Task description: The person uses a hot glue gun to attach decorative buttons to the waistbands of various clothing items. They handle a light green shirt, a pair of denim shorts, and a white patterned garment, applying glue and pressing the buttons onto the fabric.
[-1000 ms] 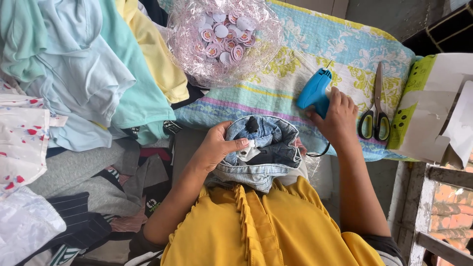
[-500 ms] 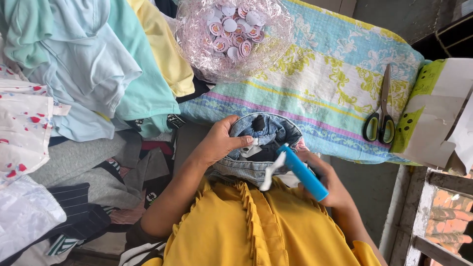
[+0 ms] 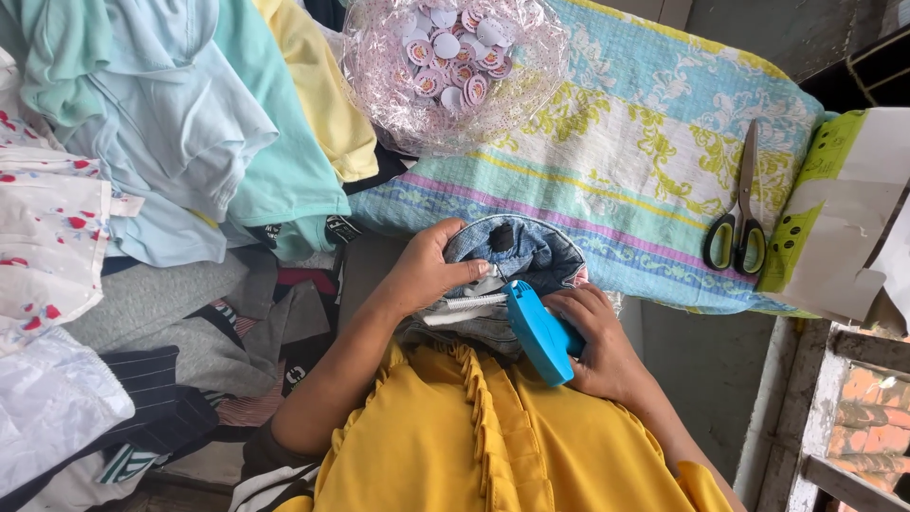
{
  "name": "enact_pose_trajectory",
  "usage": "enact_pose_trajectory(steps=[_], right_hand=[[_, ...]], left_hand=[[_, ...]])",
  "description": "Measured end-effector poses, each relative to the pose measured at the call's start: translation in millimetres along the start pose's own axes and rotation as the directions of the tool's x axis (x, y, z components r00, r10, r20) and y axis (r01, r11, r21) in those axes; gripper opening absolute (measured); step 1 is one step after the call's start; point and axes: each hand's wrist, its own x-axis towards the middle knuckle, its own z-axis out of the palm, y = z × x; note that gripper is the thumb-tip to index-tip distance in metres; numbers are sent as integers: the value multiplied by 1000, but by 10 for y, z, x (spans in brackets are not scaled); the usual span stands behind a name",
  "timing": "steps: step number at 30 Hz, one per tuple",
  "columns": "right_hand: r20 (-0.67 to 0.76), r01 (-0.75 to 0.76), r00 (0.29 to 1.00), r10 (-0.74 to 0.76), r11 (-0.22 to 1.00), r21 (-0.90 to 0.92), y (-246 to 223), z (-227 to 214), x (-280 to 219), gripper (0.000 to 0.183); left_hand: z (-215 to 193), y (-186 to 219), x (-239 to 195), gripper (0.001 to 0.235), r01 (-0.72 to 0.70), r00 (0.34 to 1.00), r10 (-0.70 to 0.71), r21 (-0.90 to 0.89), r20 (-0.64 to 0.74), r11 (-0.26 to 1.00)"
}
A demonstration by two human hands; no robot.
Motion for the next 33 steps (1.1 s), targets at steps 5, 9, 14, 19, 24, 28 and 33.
enact_pose_trajectory(steps=[5,9,14,19,24,28,33], right_hand=[[10,-11,1000,11,1000,-12,-5,-31,3,82],[13,-31,999,31,999,-24,-64,-44,41,82],[-10,-1,1000,0,994,-109,-62,3,45,76],[-58,80,992,-108,927,-367,-208,68,125,72],[-183,100,939,-290,742,-663,-307,218,285,85],[-217,116,895,-390,673,-731,-266,281,382,82],[-265,83,852,-452,617,-782,-124,423,423,71]], left_hand=[[-39,-37,12,23,2,1000,-3,21,8,1000],[0,-58,13,25,-6,1000,6,46,-7,999],[-3,-4,-49,24,-40,999,44,189,-16,981],[-47,-41,-58,35,-291,952,293,530,82,797],[-41,176,-170,35,-515,824,444,794,353,323],[-99,368,-306,32,-557,799,462,764,385,327],[-100,174,-352,34,-605,694,580,782,426,150]])
